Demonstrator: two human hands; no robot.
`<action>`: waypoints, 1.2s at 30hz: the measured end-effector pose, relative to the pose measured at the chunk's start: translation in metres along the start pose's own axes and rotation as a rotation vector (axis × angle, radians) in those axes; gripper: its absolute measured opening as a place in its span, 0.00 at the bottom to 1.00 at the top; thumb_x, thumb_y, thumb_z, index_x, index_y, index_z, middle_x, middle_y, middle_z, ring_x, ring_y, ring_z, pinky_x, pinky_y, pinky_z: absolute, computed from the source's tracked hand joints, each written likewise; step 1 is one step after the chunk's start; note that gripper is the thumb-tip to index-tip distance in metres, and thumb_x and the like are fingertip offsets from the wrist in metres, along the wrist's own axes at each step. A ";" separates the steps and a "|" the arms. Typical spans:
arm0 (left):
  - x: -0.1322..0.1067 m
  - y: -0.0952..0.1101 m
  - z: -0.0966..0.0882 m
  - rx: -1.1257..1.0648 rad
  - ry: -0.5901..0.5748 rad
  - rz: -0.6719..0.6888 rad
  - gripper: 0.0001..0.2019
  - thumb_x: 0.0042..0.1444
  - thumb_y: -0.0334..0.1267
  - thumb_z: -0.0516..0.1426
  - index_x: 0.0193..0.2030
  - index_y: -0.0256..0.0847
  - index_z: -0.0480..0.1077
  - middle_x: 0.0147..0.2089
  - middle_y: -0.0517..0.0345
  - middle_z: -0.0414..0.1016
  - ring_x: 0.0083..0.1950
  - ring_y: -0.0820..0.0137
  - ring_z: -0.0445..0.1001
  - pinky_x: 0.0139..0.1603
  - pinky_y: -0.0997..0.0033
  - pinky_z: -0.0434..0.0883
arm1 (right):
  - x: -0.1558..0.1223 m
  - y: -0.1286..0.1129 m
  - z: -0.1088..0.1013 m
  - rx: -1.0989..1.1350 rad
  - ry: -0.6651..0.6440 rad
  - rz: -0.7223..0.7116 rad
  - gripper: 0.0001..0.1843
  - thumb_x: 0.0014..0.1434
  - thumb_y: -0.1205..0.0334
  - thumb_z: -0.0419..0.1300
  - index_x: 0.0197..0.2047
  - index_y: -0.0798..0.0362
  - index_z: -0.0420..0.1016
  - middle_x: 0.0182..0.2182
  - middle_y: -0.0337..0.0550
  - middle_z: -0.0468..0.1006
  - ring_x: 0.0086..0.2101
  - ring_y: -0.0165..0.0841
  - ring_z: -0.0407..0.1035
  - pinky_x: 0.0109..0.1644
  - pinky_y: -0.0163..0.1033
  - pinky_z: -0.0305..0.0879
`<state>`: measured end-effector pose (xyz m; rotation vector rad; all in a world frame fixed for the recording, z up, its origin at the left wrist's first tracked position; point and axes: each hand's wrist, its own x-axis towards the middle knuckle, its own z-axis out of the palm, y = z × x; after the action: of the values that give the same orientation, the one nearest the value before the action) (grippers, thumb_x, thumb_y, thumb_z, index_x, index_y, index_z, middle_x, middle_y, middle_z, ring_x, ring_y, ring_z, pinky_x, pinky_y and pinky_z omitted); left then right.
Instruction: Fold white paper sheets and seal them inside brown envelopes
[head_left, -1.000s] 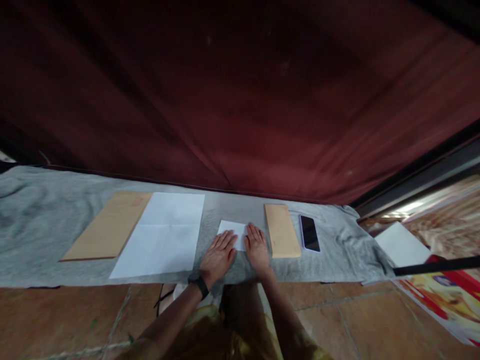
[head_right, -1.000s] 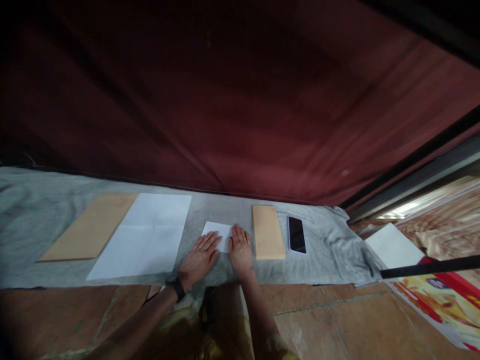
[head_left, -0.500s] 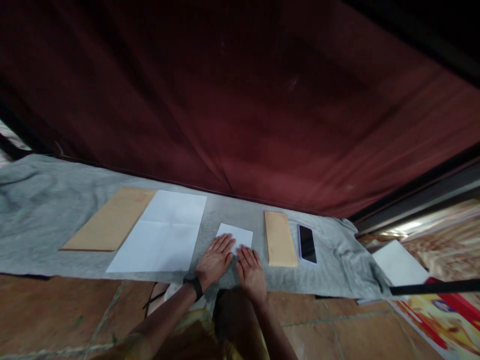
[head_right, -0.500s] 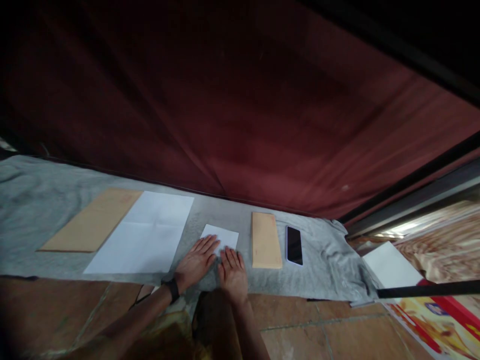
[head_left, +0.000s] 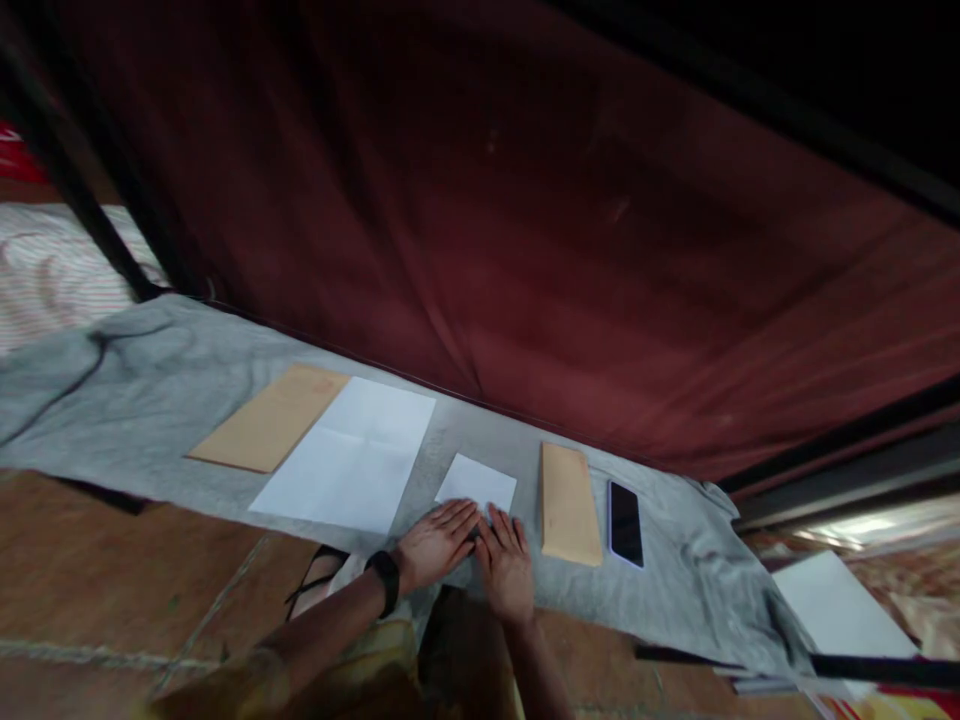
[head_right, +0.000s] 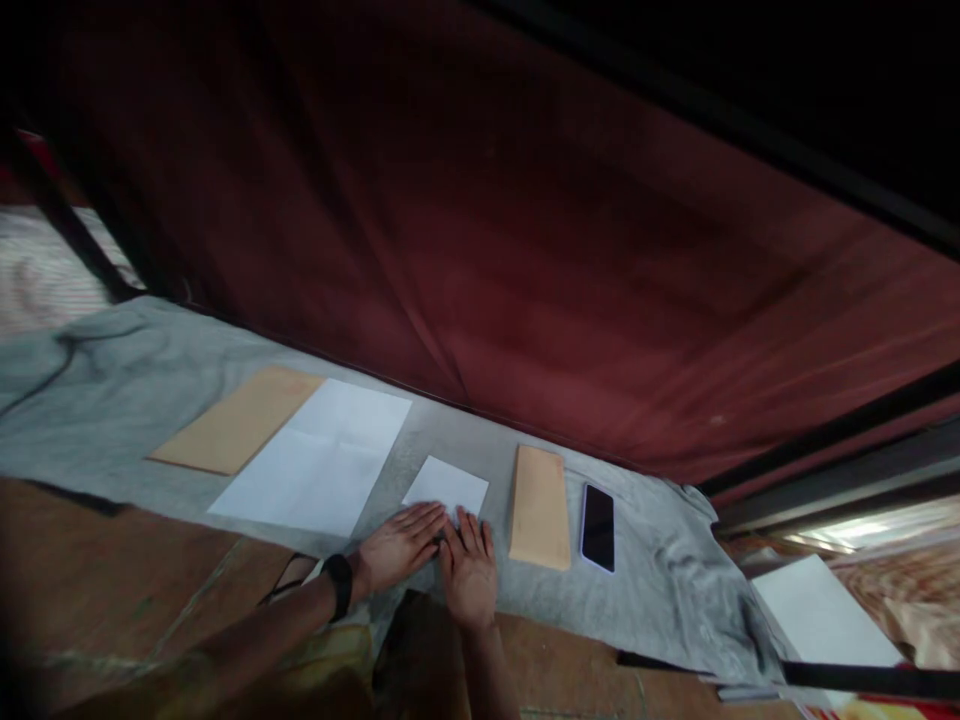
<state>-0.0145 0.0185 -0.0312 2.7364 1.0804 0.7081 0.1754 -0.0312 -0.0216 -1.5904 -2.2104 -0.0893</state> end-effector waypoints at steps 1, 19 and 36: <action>-0.002 0.000 0.000 0.009 0.016 -0.009 0.21 0.71 0.43 0.48 0.66 0.41 0.68 0.67 0.49 0.71 0.69 0.64 0.67 0.72 0.57 0.61 | -0.001 0.001 0.001 0.005 0.007 -0.002 0.23 0.74 0.58 0.47 0.67 0.46 0.68 0.66 0.46 0.68 0.64 0.39 0.64 0.68 0.54 0.59; -0.022 0.005 0.002 0.141 0.096 -0.338 0.24 0.69 0.44 0.49 0.67 0.38 0.65 0.69 0.45 0.67 0.72 0.59 0.63 0.73 0.52 0.61 | -0.002 0.016 0.020 0.051 0.258 0.296 0.26 0.72 0.54 0.44 0.63 0.60 0.69 0.61 0.64 0.71 0.59 0.49 0.67 0.58 0.53 0.63; 0.017 0.051 -0.013 -0.006 0.140 -0.346 0.36 0.60 0.33 0.55 0.75 0.41 0.50 0.77 0.42 0.51 0.76 0.55 0.52 0.73 0.44 0.56 | 0.049 -0.016 -0.025 1.323 0.378 0.844 0.14 0.47 0.49 0.65 0.35 0.47 0.71 0.32 0.38 0.77 0.33 0.34 0.73 0.30 0.37 0.72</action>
<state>0.0221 -0.0088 0.0003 2.4282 1.5271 0.8498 0.1551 0.0001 0.0221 -1.2987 -0.7273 0.9843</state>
